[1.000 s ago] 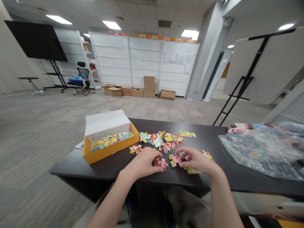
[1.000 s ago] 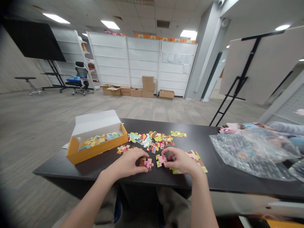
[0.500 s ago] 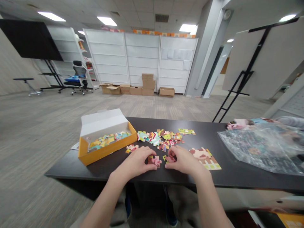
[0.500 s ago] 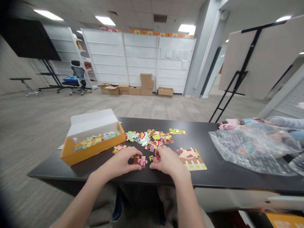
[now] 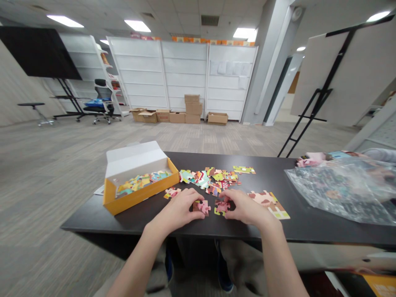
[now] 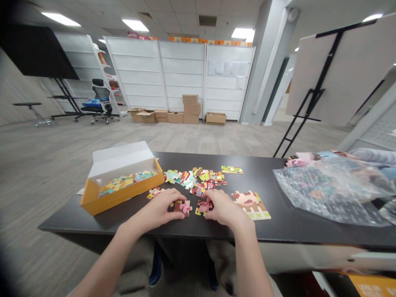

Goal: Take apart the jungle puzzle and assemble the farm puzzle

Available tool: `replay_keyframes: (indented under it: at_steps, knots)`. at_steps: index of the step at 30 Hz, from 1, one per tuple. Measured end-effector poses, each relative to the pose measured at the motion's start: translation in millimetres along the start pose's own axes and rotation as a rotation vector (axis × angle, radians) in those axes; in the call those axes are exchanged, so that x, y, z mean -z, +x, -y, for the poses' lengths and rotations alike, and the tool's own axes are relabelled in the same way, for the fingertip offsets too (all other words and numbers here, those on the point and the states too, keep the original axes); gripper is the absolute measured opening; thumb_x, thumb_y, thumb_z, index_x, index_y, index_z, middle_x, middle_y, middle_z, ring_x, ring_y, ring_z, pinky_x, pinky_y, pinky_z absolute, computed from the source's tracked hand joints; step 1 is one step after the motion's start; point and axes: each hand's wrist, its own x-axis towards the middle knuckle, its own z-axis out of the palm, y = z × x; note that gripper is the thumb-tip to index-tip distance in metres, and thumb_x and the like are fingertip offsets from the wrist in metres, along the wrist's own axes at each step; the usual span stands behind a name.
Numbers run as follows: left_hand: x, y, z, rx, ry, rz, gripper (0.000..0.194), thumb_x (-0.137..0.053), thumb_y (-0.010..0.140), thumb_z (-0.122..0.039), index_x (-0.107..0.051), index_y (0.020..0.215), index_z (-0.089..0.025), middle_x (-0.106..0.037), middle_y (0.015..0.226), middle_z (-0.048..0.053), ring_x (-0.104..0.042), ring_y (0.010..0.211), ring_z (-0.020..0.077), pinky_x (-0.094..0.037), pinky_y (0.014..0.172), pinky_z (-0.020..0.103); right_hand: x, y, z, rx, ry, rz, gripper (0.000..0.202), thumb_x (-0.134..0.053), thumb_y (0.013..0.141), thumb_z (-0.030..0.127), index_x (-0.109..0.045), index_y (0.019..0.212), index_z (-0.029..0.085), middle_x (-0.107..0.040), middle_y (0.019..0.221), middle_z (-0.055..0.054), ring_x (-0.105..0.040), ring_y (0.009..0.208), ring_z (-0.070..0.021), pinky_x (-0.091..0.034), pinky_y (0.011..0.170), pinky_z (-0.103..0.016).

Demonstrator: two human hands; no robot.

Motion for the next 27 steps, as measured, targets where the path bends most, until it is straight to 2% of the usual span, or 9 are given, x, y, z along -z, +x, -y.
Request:
replay_keyframes:
  at_steps: [5,14,18,22,27]
  knots:
    - [-2.5,3.1,-2.6,-0.008,-0.007,0.006,0.036,-0.08,0.081,-0.034,-0.069,0.113,-0.023,-0.067,0.111,0.005,-0.061,0.103,0.0238,-0.048,0.09,0.035,0.5,-1.9,1.2,0.107,0.087,0.009,0.049,-0.07,0.071,0.009,-0.068,0.118,0.021,-0.064,0.118,-0.008,-0.06,0.109,-0.0232,-0.047,0.096,-0.034]
    - [-6.5,6.7,-4.8,-0.037,0.011,0.016,0.039,-0.081,0.081,-0.032,-0.068,0.116,-0.023,-0.068,0.11,0.004,-0.06,0.102,0.024,-0.047,0.09,0.036,2.8,-3.3,4.3,0.168,0.094,0.016,0.047,-0.068,0.074,0.009,-0.07,0.12,0.021,-0.063,0.116,-0.008,-0.063,0.106,-0.023,-0.049,0.097,-0.035]
    - [-9.2,7.3,-6.3,-0.055,-0.007,0.017,0.032,-0.08,0.082,-0.03,-0.068,0.111,-0.024,-0.068,0.105,0.002,-0.06,0.099,0.0227,-0.047,0.089,0.035,2.3,-3.1,3.9,0.185,0.1,0.006,0.048,-0.068,0.075,0.01,-0.071,0.122,0.022,-0.065,0.117,-0.008,-0.064,0.106,-0.0224,-0.049,0.097,-0.033]
    - [-10.2,7.4,-7.8,-0.059,-0.005,-0.02,0.037,-0.083,0.078,-0.031,-0.069,0.112,-0.024,-0.069,0.113,0.004,-0.058,0.106,0.0247,-0.046,0.094,0.037,1.2,-2.3,0.9,0.191,0.095,-0.008,0.048,-0.071,0.075,0.013,-0.071,0.122,0.022,-0.068,0.117,-0.008,-0.064,0.107,-0.0233,-0.049,0.098,-0.034]
    - [-9.5,8.0,-7.7,-0.043,0.008,0.004,0.032,-0.08,0.081,-0.033,-0.069,0.11,-0.024,-0.07,0.111,0.003,-0.06,0.104,0.0245,-0.046,0.093,0.036,2.8,-3.0,0.9,0.142,0.103,-0.016,0.049,-0.077,0.073,0.016,-0.072,0.121,0.022,-0.071,0.116,-0.007,-0.065,0.107,-0.0245,-0.049,0.095,-0.034]
